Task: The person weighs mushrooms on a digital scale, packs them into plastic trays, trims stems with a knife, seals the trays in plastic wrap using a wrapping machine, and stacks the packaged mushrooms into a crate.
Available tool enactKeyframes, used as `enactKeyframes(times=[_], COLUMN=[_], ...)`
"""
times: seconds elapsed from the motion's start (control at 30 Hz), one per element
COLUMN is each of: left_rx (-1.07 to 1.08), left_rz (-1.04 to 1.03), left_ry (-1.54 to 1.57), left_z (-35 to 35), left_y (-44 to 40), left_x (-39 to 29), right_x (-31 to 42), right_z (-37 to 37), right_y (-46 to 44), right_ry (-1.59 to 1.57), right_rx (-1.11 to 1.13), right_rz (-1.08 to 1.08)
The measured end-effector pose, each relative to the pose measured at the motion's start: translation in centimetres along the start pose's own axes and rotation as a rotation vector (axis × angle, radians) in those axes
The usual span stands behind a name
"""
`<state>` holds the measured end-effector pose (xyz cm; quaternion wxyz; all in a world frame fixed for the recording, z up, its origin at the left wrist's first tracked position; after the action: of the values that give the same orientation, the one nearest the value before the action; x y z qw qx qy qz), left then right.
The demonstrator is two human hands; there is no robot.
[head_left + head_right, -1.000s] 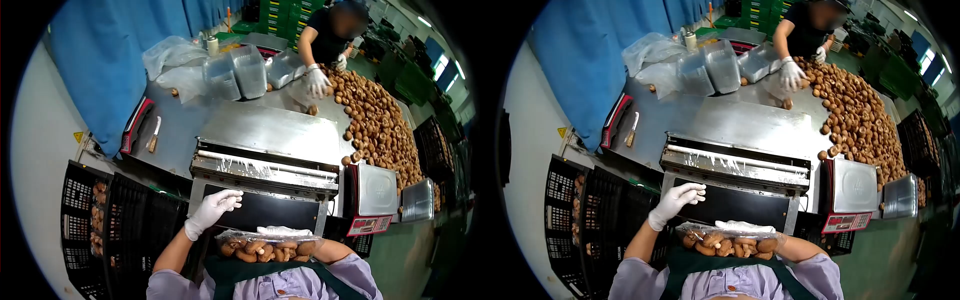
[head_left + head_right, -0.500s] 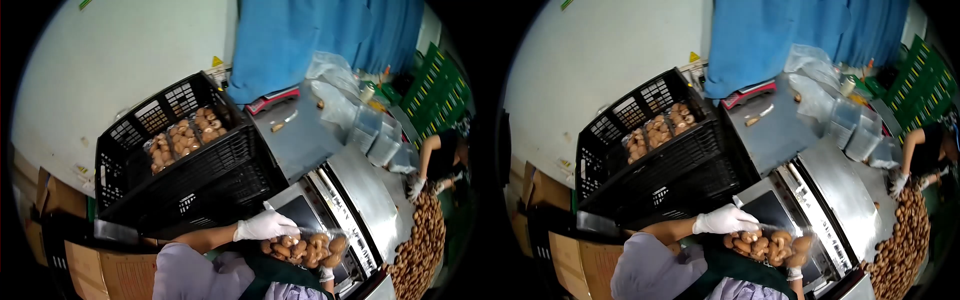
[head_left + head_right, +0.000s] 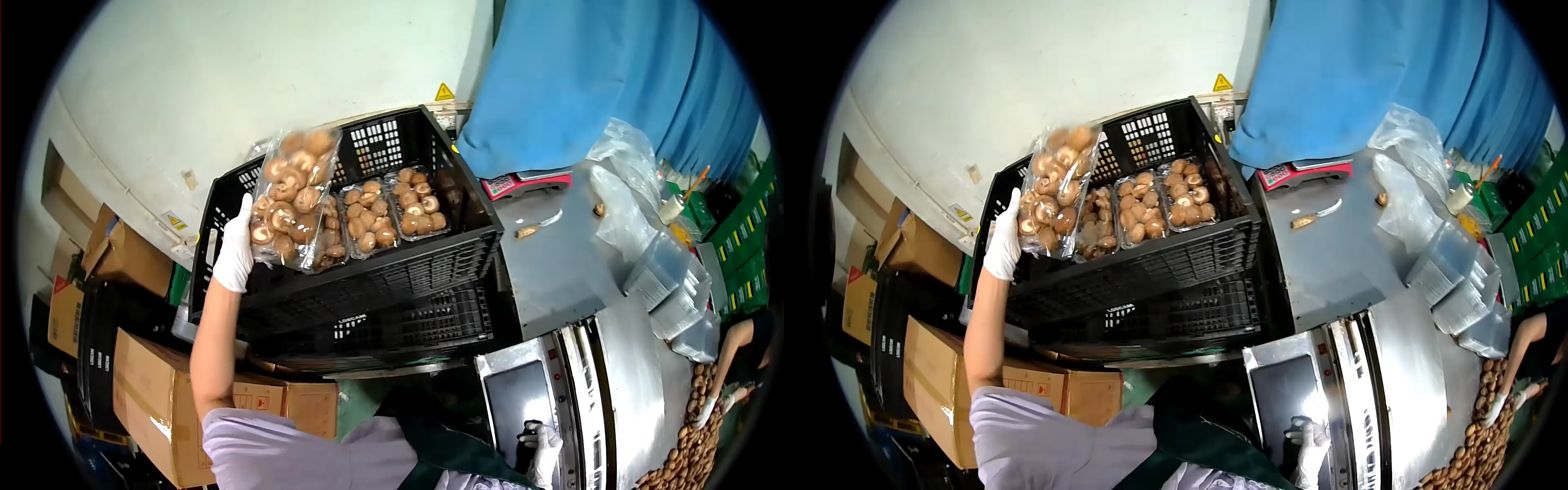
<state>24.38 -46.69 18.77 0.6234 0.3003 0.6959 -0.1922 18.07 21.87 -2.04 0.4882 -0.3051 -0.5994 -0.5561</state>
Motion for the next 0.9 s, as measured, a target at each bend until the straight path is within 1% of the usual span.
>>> enactKeyframes(times=[0.1, 0.17, 0.23, 0.27, 0.3, 0.37, 0.4, 0.43, 0.5, 0.53, 0.67, 0.77, 0.8, 0.87, 0.9], left_rx=[-0.200, -0.254, -0.319, -0.380, -0.323, -0.399, -0.506, -0.413, -0.461, -0.459, -0.411, -0.336, -0.311, -0.250, -0.193], left_rz=[0.164, 0.244, 0.230, 0.291, 0.306, 0.339, 0.352, 0.359, 0.341, 0.367, 0.607, 0.727, 0.757, 0.736, 0.566], left_ry=[-0.130, -0.169, -0.191, -0.197, -0.128, -0.180, -0.157, -0.064, -0.158, -0.189, -0.436, -0.627, -0.689, -0.824, -0.916], left_z=[10.2, 15.6, 18.0, 19.9, 18.4, 23.5, 23.0, 23.4, 20.0, 19.9, 20.1, 20.0, 20.1, 20.4, 20.4], left_y=[-5.0, -7.3, -7.8, -8.2, -7.4, -9.6, -9.0, -9.6, -6.7, -6.7, -7.8, -8.7, -8.9, -10.0, -11.5], left_x=[3.9, 6.3, 7.2, 8.3, 8.3, 11.1, 11.5, 13.3, 12.2, 13.0, 16.5, 17.6, 17.6, 16.7, 15.8], right_x=[0.7, -0.8, -0.3, -0.1, 0.0, 0.0, -0.3, -0.6, 1.0, 0.8, 0.0, -0.1, 0.1, 0.4, 0.7], right_z=[-0.8, -0.7, -1.1, -1.3, -1.4, -1.6, -1.4, -1.3, -1.5, -1.4, -1.2, -1.2, -1.3, -1.4, -1.5], right_y=[-0.8, -1.7, -2.2, -2.4, -2.6, -3.0, -3.1, -3.1, -3.2, -3.3, -3.8, -3.5, -3.4, -3.2, -3.1], right_ry=[-0.024, -0.043, -0.023, -0.025, -0.022, -0.021, -0.017, -0.012, 0.003, -0.004, -0.023, -0.038, -0.030, -0.028, -0.041], right_rx=[0.005, -0.008, -0.012, -0.010, -0.004, -0.001, -0.012, -0.021, -0.018, -0.011, 0.017, 0.021, 0.011, -0.004, -0.029], right_rz=[-0.031, -0.043, -0.042, -0.050, -0.053, -0.058, -0.082, -0.107, -0.096, -0.117, -0.146, -0.158, -0.130, -0.104, -0.107])
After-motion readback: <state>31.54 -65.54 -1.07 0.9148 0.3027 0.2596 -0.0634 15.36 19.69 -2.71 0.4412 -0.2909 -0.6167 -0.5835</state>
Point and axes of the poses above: each hand's wrist, its own y-axis away from the middle knuckle, its own z-axis out of the back of the hand, x = y × z, the point moved 9 cm from there along -y, towards the middle knuckle, and after that the axes turned 7 degrees about x, right-handed, at the moved point
